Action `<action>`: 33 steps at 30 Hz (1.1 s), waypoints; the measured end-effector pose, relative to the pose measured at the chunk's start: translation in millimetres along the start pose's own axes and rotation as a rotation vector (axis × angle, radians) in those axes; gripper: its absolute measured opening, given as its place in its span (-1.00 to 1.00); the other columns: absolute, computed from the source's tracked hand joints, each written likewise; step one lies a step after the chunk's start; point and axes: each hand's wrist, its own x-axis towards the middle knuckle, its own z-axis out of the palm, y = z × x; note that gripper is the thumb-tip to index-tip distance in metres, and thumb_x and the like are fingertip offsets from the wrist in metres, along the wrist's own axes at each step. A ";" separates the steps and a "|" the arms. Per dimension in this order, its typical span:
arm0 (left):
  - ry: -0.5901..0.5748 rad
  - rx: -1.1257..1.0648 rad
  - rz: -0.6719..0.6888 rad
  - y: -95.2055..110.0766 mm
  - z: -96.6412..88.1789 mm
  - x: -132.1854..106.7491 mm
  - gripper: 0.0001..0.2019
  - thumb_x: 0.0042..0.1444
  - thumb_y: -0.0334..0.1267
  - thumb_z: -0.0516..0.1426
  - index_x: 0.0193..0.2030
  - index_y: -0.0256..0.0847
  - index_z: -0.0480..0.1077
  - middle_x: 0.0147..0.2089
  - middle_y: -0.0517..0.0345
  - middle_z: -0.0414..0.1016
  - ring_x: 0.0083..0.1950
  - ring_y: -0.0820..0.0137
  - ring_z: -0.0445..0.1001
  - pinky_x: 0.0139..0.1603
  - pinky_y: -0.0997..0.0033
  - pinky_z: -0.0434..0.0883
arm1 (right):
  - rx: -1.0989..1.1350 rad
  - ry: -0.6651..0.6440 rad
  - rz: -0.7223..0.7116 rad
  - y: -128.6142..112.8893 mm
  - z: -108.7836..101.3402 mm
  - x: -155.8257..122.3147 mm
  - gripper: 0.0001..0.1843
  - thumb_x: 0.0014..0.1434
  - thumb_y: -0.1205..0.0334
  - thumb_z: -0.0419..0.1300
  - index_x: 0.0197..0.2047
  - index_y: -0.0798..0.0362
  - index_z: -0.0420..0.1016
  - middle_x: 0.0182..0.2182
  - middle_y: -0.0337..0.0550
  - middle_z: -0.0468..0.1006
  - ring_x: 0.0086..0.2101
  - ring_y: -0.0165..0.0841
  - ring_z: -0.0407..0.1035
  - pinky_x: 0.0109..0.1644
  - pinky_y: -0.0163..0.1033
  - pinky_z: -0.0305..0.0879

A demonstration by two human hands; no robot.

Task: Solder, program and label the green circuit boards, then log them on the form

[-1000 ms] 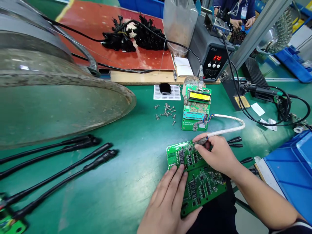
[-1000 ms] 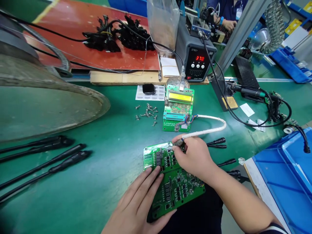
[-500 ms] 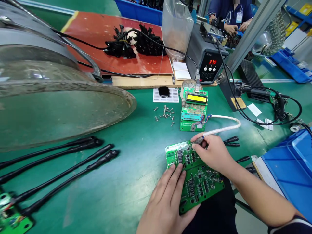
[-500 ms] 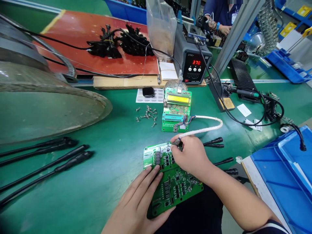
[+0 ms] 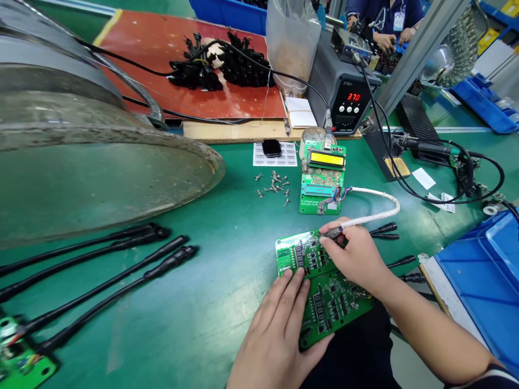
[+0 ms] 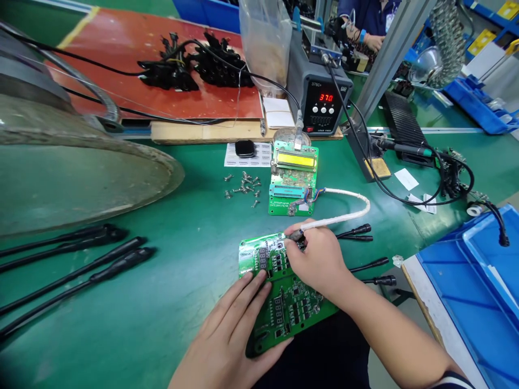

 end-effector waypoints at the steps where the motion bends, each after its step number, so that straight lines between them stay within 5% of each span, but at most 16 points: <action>1: -0.002 -0.006 -0.002 0.3 0.1 0.0 -0.42 0.04 -0.06 0.18 0.12 -0.45 0.28 0.15 -0.23 0.37 0.20 0.03 0.30 -0.02 0.05 0.49 | 0.007 -0.018 -0.001 0.0 -0.9 0.2 -0.87 0.07 0.32 0.12 -0.28 0.05 0.46 -0.30 -0.17 0.54 -0.32 -0.36 0.41 -0.24 -0.25 0.33; 33: -0.062 -0.012 -0.046 6.6 -8.0 2.2 -0.44 0.06 -0.07 0.17 0.10 -0.46 0.31 0.17 -0.20 0.36 0.21 0.07 0.29 0.06 0.10 0.42 | 0.058 0.043 -0.052 5.5 -8.2 -8.0 -0.89 0.14 0.26 0.14 -0.26 0.05 0.45 -0.27 -0.12 0.52 -0.26 -0.33 0.44 -0.28 -0.26 0.37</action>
